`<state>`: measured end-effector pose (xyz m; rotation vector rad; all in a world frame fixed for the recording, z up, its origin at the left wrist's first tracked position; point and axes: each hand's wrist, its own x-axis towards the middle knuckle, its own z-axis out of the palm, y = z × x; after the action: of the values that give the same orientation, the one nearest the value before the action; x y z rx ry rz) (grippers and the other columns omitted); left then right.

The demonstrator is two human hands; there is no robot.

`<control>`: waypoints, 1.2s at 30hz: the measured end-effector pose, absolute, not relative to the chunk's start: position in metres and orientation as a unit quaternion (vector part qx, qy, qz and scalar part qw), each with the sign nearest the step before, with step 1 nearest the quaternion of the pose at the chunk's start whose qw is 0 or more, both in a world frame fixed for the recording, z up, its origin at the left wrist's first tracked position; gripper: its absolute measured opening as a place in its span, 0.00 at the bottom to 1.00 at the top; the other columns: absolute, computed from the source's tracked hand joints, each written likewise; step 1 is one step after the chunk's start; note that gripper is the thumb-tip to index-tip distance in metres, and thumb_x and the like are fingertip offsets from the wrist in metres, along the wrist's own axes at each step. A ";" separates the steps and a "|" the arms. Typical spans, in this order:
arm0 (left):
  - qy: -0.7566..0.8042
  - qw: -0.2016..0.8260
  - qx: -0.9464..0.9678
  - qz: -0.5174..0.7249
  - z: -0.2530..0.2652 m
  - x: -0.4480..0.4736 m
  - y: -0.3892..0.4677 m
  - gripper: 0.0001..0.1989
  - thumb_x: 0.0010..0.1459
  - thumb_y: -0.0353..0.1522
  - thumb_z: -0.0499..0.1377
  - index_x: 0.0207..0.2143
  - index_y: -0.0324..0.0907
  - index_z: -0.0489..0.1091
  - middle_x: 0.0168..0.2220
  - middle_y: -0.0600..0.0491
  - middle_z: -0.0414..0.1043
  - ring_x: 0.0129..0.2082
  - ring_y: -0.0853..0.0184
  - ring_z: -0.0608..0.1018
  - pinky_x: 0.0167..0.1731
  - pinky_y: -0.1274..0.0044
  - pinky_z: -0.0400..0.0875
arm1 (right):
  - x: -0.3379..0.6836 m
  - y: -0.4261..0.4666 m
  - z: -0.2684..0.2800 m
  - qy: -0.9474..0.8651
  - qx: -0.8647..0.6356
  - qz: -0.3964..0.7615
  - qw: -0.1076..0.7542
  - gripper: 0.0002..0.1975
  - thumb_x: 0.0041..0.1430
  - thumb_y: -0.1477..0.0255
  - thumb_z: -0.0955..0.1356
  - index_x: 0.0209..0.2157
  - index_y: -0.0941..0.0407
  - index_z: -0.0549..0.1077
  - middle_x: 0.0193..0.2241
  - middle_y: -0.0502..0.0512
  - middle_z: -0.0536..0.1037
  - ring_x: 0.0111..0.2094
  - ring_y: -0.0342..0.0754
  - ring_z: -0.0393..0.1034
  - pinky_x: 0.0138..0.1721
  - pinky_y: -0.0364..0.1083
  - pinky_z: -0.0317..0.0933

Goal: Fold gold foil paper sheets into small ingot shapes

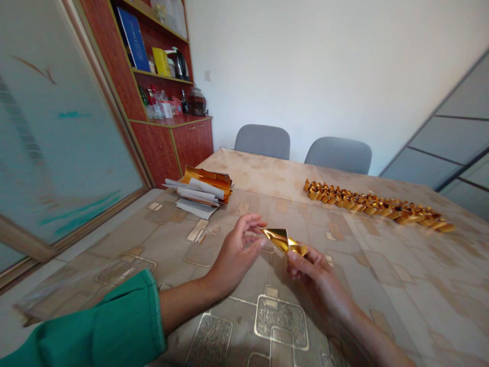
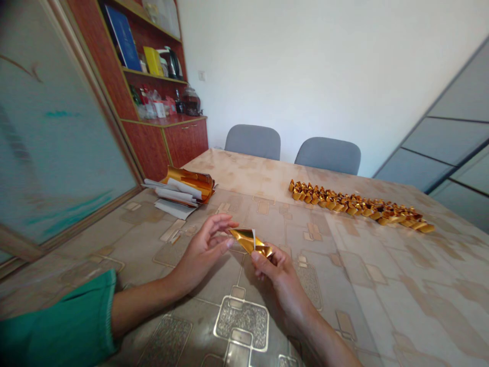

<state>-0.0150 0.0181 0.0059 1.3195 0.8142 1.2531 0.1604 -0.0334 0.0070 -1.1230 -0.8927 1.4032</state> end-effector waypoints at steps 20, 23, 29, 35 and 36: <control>0.387 0.443 0.628 0.510 0.013 -0.007 0.023 0.03 0.52 0.30 0.65 0.26 0.43 0.74 0.26 0.54 0.72 0.26 0.67 0.70 0.30 0.76 0.61 | 0.163 -0.030 0.015 -0.466 -0.471 0.511 0.548 0.19 0.56 0.53 0.71 0.27 0.55 0.71 0.22 0.47 0.67 0.25 0.44 0.59 0.28 0.44 0.54; 0.382 0.598 0.516 0.480 0.011 -0.003 0.020 0.08 0.50 0.34 0.66 0.25 0.41 0.70 0.23 0.56 0.70 0.23 0.70 0.70 0.25 0.79 0.62 | 0.161 -0.028 0.009 -0.508 -0.463 0.483 0.543 0.15 0.55 0.57 0.73 0.36 0.53 0.73 0.32 0.51 0.73 0.33 0.47 0.66 0.36 0.46 0.59; 0.361 0.719 0.429 0.411 0.005 -0.001 0.005 0.14 0.47 0.35 0.70 0.25 0.40 0.67 0.21 0.56 0.71 0.21 0.73 0.71 0.23 0.81 0.64 | 0.149 -0.030 -0.001 -0.426 -0.398 0.608 0.539 0.12 0.57 0.62 0.73 0.34 0.54 0.71 0.29 0.50 0.73 0.30 0.47 0.68 0.32 0.46 0.62; 0.356 0.733 0.427 0.392 0.006 -0.002 0.004 0.15 0.46 0.36 0.71 0.27 0.39 0.67 0.22 0.55 0.72 0.22 0.73 0.72 0.24 0.81 0.67 | 0.149 -0.031 0.006 -0.393 -0.341 0.647 0.557 0.14 0.55 0.66 0.74 0.41 0.52 0.71 0.34 0.51 0.74 0.32 0.47 0.70 0.37 0.48 0.65; 0.354 0.734 0.428 0.391 0.006 -0.003 0.004 0.15 0.47 0.37 0.71 0.27 0.39 0.68 0.23 0.55 0.72 0.22 0.73 0.73 0.24 0.81 0.67 | 0.149 -0.031 0.006 -0.394 -0.344 0.645 0.557 0.14 0.54 0.66 0.75 0.40 0.52 0.71 0.32 0.50 0.74 0.30 0.46 0.70 0.35 0.48 0.65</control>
<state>-0.0025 0.0044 0.0064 0.9411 0.7785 0.8599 0.1495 -0.0307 0.0059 -0.8114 -0.9292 1.5234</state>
